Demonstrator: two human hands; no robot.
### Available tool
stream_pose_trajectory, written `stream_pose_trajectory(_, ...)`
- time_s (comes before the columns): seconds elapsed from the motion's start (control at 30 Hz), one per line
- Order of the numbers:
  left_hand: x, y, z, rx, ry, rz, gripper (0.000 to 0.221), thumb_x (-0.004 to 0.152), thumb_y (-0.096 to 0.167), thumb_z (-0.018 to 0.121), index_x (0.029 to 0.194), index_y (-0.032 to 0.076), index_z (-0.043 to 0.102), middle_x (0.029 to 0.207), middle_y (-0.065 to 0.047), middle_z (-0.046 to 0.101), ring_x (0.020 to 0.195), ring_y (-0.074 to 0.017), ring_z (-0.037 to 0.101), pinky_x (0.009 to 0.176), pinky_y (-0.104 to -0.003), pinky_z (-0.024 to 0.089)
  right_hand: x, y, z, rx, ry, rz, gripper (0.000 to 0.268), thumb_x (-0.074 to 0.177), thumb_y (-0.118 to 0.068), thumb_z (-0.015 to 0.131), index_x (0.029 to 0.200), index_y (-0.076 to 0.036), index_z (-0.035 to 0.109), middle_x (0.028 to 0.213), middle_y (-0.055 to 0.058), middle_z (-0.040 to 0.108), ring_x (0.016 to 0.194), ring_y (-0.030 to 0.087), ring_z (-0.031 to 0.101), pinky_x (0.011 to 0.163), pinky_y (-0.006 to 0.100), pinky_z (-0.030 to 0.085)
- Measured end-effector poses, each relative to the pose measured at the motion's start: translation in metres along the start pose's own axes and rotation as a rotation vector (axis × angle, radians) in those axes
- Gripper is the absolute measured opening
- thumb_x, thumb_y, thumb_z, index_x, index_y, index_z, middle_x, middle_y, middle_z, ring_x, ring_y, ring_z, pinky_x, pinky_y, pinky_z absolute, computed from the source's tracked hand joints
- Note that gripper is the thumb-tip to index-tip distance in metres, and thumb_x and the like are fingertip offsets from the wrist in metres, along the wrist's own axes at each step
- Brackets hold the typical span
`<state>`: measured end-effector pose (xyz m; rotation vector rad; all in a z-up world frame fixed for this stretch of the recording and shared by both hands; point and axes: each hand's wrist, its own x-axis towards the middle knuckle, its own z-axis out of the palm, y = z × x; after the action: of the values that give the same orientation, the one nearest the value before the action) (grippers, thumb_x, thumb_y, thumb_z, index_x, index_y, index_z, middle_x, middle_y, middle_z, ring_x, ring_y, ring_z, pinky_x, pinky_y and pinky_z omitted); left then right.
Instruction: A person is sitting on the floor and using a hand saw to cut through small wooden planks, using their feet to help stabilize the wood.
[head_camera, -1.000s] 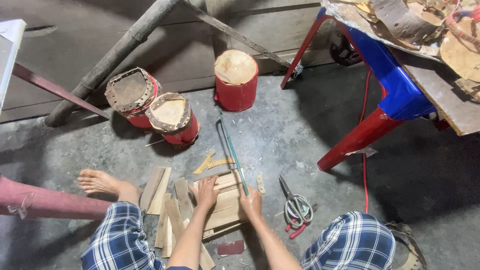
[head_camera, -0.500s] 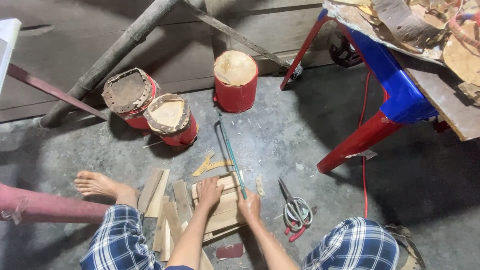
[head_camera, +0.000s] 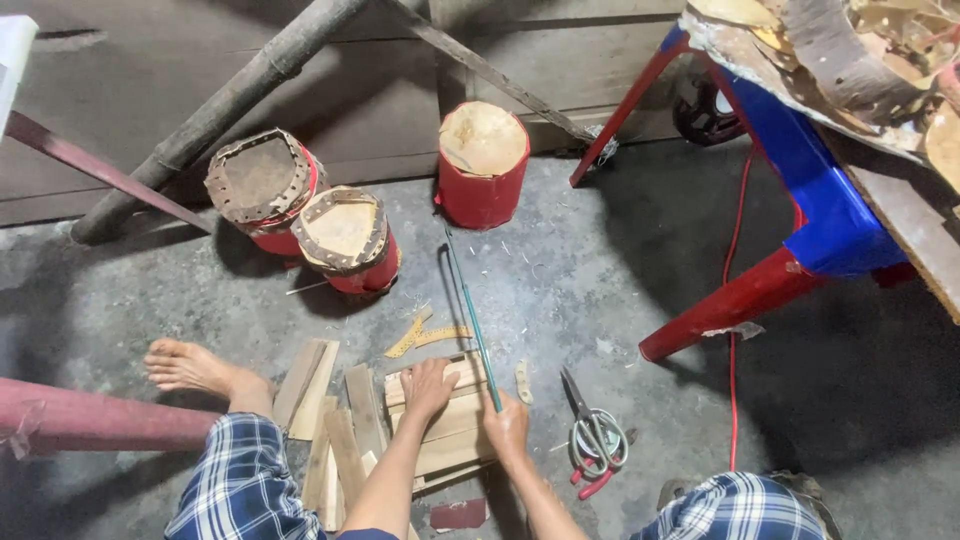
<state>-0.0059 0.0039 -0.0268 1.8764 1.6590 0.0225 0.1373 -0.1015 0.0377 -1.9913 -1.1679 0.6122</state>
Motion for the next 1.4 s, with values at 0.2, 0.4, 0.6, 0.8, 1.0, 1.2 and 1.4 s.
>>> stream_pose_trajectory(0.2, -0.002, 0.003, -0.002, -0.023, 0.044, -0.015, 0.047, 0.092, 0.050, 0.052, 0.128, 0.022, 0.064, 0.128, 0.000, 0.061, 0.118, -0.0233, 0.048, 0.108, -0.046, 0.022, 0.001, 0.005, 0.008, -0.051, 0.031, 0.061, 0.022, 0.087, -0.024, 0.066, 0.076, -0.008, 0.076, 0.055, 0.009, 0.066, 0.046, 0.024, 0.058, 0.050, 0.039, 0.050)
stream_pose_trajectory(0.4, -0.005, 0.005, 0.001, -0.047, 0.115, 0.010, 0.045, 0.091, 0.048, 0.053, 0.125, 0.022, 0.067, 0.126, -0.001, 0.063, 0.116, -0.0235, 0.050, 0.108, -0.044, 0.022, -0.009, -0.014, -0.008, -0.027, 0.025, 0.034, 0.019, 0.087, -0.018, 0.065, 0.084, -0.004, 0.077, 0.053, 0.010, 0.064, 0.043, 0.020, 0.051, 0.046, 0.040, 0.046)
stream_pose_trajectory(0.6, -0.011, 0.015, -0.014, -0.061, 0.042, -0.032, 0.043, 0.093, 0.045, 0.055, 0.130, 0.028, 0.067, 0.123, 0.000, 0.061, 0.114, -0.0209, 0.048, 0.109, -0.044, 0.020, -0.017, -0.011, -0.008, -0.034, 0.054, 0.078, 0.023, 0.088, -0.024, 0.066, 0.082, -0.005, 0.077, 0.053, 0.009, 0.065, 0.043, 0.022, 0.052, 0.049, 0.040, 0.047)
stream_pose_trajectory(0.8, -0.006, 0.014, -0.011, -0.070, 0.048, -0.061, 0.042, 0.094, 0.045, 0.055, 0.130, 0.029, 0.068, 0.117, -0.001, 0.063, 0.110, -0.0206, 0.048, 0.109, -0.042, 0.020, -0.012, -0.001, -0.004, -0.030, 0.019, 0.078, 0.024, 0.088, -0.022, 0.067, 0.076, -0.003, 0.076, 0.050, 0.007, 0.061, 0.042, 0.019, 0.048, 0.046, 0.039, 0.045)
stream_pose_trajectory(1.0, -0.008, 0.010, -0.006, -0.082, 0.078, -0.033, 0.040, 0.091, 0.046, 0.056, 0.125, 0.029, 0.070, 0.119, -0.001, 0.061, 0.110, -0.0222, 0.047, 0.109, -0.044, 0.019, -0.028, -0.007, -0.019, -0.008, 0.002, 0.106, 0.025, 0.087, -0.024, 0.066, 0.080, -0.002, 0.074, 0.057, 0.014, 0.066, 0.047, 0.024, 0.050, 0.054, 0.042, 0.048)
stream_pose_trajectory(1.2, -0.009, 0.013, -0.010, -0.060, 0.058, -0.053, 0.040, 0.092, 0.046, 0.057, 0.126, 0.030, 0.069, 0.123, 0.001, 0.061, 0.114, -0.0211, 0.047, 0.110, -0.045, 0.018, 0.009, -0.019, -0.003, -0.001, 0.005, 0.048, 0.023, 0.087, -0.024, 0.066, 0.085, -0.004, 0.076, 0.062, 0.016, 0.070, 0.048, 0.030, 0.056, 0.055, 0.043, 0.050)
stream_pose_trajectory(1.4, -0.011, 0.018, -0.016, -0.093, 0.062, -0.069, 0.037, 0.093, 0.044, 0.056, 0.123, 0.028, 0.071, 0.116, 0.000, 0.062, 0.109, -0.0208, 0.049, 0.113, -0.045, 0.017, -0.033, 0.001, -0.018, -0.021, -0.005, 0.080, 0.022, 0.086, -0.021, 0.065, 0.094, -0.007, 0.080, 0.057, 0.012, 0.071, 0.043, 0.022, 0.058, 0.048, 0.038, 0.049)
